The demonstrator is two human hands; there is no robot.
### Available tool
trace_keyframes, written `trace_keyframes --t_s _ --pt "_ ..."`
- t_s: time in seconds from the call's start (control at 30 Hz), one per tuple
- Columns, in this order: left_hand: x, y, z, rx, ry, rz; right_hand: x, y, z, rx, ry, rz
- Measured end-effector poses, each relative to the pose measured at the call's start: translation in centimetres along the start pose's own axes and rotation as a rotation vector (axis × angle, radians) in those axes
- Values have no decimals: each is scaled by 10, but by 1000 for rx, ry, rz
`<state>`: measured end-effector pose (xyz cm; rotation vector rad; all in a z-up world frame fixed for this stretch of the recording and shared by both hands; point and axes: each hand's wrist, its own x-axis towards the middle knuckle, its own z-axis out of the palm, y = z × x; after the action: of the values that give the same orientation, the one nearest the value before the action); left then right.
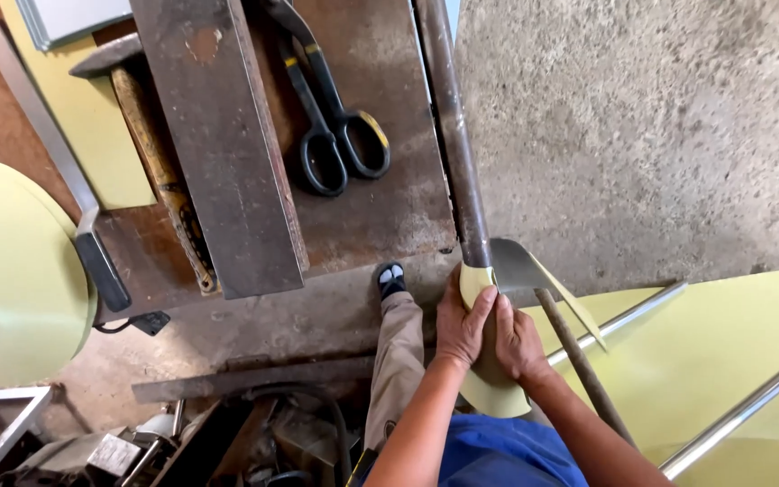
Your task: Manually shaping a yellow-coated metal sheet into a conical form using a hammer and a metal rod.
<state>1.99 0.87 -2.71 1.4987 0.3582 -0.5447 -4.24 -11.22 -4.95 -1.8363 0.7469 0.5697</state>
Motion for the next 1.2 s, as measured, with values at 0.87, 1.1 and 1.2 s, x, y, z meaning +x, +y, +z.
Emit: trace_keyframes --t_s 0.87,1.1,1.2 --pt "-10 32 7 298 144 -50 13 16 -18 -132 193 -12" --pt "-59 61 -27 877 161 274 -38 -46 -65 -514 37 -155" --pt "-80 73 -42 1144 0 881 -63 -75 -73 -702 -222 -132"
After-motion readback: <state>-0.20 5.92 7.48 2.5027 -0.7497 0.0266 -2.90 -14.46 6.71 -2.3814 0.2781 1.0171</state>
